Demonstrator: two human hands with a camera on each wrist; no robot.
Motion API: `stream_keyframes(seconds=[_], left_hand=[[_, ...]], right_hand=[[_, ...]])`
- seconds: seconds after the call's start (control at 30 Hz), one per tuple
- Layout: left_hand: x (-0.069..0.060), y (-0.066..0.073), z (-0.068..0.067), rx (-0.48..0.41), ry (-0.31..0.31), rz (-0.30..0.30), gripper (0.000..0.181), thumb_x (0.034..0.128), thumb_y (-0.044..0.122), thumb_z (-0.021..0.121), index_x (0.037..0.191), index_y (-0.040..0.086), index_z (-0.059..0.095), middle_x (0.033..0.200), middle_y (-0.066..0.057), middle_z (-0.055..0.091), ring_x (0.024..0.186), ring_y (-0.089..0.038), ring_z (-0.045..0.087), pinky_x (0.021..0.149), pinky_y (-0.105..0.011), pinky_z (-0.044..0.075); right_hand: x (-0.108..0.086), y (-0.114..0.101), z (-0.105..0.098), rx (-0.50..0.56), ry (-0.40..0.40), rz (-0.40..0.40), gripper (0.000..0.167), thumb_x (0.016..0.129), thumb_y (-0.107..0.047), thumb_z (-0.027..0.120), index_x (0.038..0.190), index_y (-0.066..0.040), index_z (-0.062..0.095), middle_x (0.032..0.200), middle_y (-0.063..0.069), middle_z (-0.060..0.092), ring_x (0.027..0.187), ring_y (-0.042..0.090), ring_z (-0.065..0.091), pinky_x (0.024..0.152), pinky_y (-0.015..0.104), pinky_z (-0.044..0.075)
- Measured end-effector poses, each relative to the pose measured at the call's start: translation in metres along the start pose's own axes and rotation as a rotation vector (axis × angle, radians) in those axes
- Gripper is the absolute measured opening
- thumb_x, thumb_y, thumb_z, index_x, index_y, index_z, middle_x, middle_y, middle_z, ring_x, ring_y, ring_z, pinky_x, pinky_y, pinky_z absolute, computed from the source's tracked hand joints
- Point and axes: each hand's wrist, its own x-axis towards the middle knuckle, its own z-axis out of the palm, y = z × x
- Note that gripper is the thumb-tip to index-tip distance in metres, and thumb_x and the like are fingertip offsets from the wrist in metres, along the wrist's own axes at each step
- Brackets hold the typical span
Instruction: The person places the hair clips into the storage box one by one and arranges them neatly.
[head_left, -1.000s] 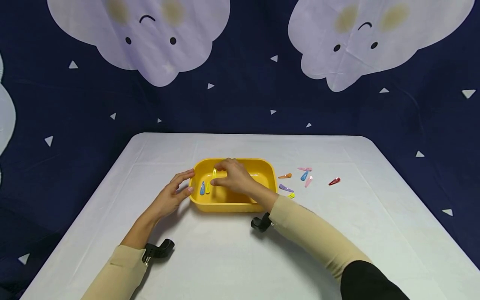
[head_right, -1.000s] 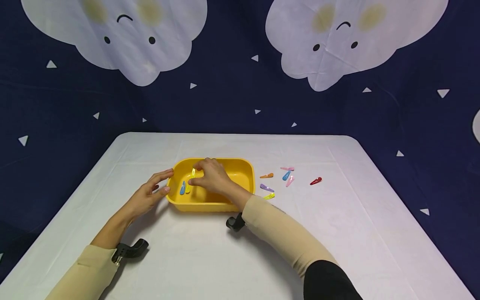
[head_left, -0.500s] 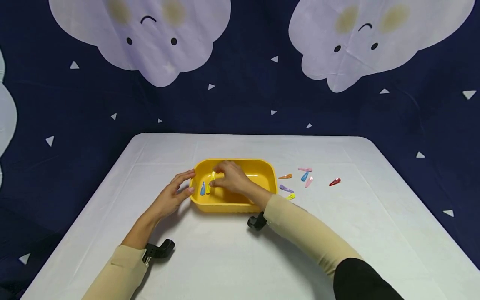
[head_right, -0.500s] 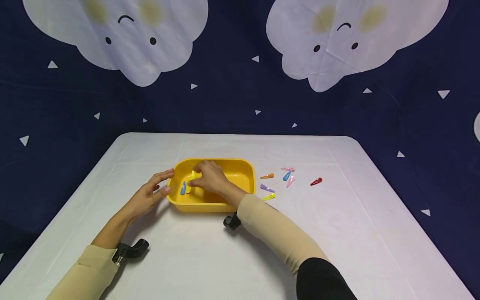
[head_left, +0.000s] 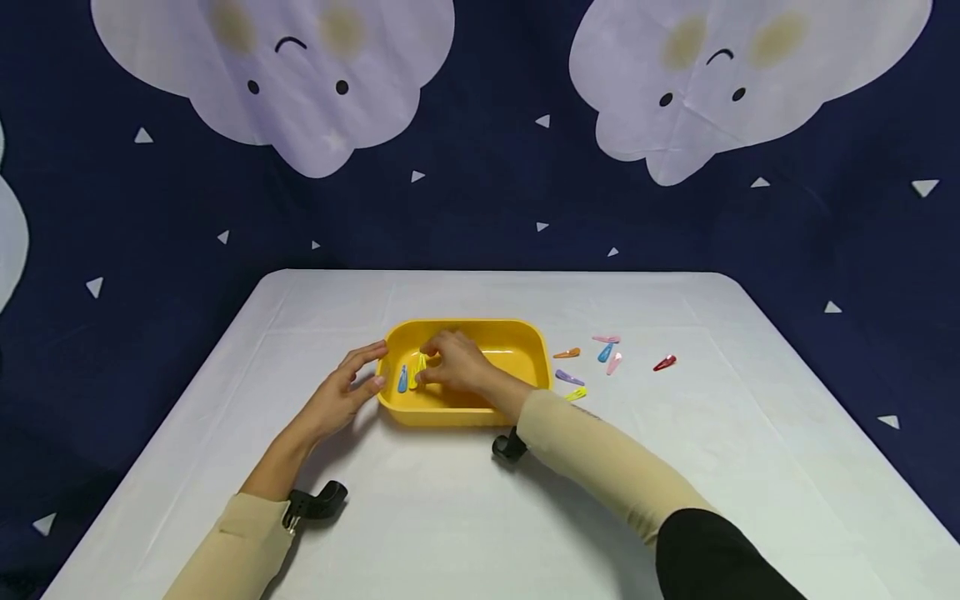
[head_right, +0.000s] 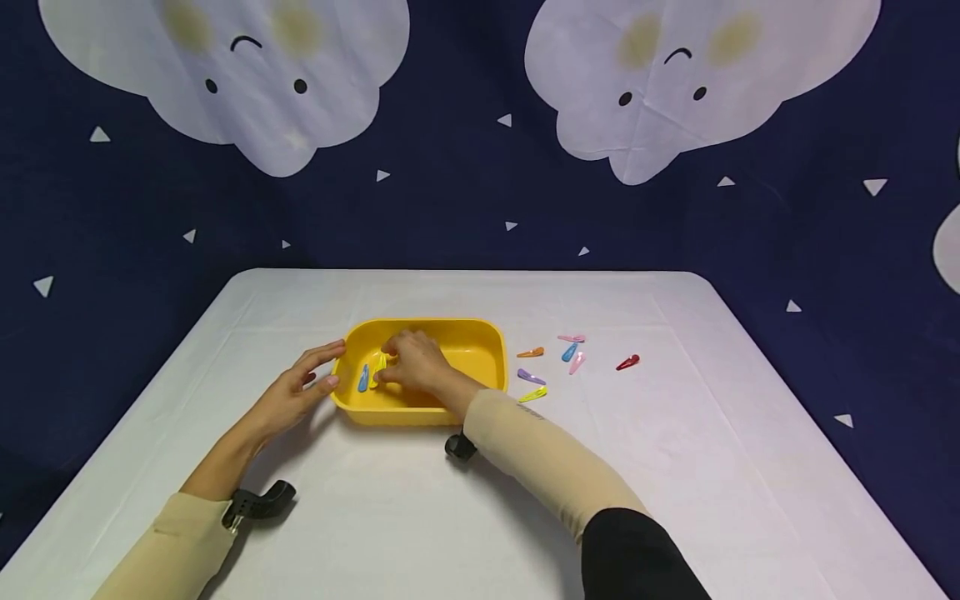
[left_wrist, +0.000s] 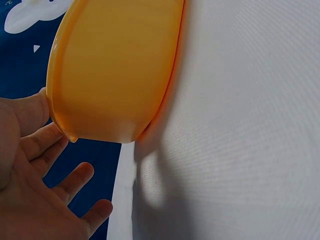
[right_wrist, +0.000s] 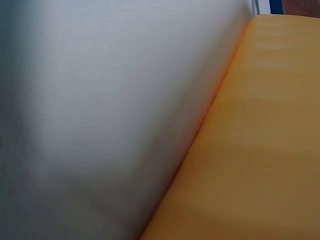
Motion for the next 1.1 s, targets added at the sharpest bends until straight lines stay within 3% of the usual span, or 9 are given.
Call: stream_keyframes(seconds=[0.37, 0.7, 1.1], left_hand=[[-0.0028, 0.0012, -0.0012, -0.013, 0.006, -0.004, 0.047, 0.0965, 0.019, 0.053, 0.140, 0.004, 0.042, 0.153, -0.013, 0.030, 0.144, -0.036, 0.019, 0.110, -0.067, 0.014], [-0.0004, 0.0002, 0.0008, -0.005, 0.004, -0.001, 0.047, 0.0966, 0.017, 0.053, 0.140, 0.004, 0.041, 0.153, -0.014, 0.030, 0.144, -0.037, 0.020, 0.110, -0.067, 0.014], [-0.0014, 0.0031, 0.0001, -0.010, 0.007, 0.007, 0.046, 0.0966, 0.014, 0.052, 0.140, 0.002, 0.041, 0.152, -0.015, 0.031, 0.144, -0.037, 0.021, 0.110, -0.067, 0.015]], right_hand=[[-0.0004, 0.0014, 0.0060, -0.113, -0.011, -0.012, 0.050, 0.078, -0.042, 0.075, 0.119, -0.015, 0.066, 0.107, -0.002, 0.063, 0.101, 0.017, 0.048, 0.092, 0.032, 0.039], [-0.0038, 0.0018, 0.0062, -0.180, -0.017, -0.019, 0.047, 0.078, -0.047, 0.073, 0.114, -0.018, 0.069, 0.116, -0.003, 0.062, 0.109, 0.018, 0.048, 0.097, 0.037, 0.040], [-0.0030, 0.0001, 0.0082, -0.238, -0.013, -0.026, 0.047, 0.076, -0.051, 0.073, 0.112, -0.021, 0.070, 0.115, -0.005, 0.060, 0.108, 0.017, 0.047, 0.095, 0.036, 0.040]])
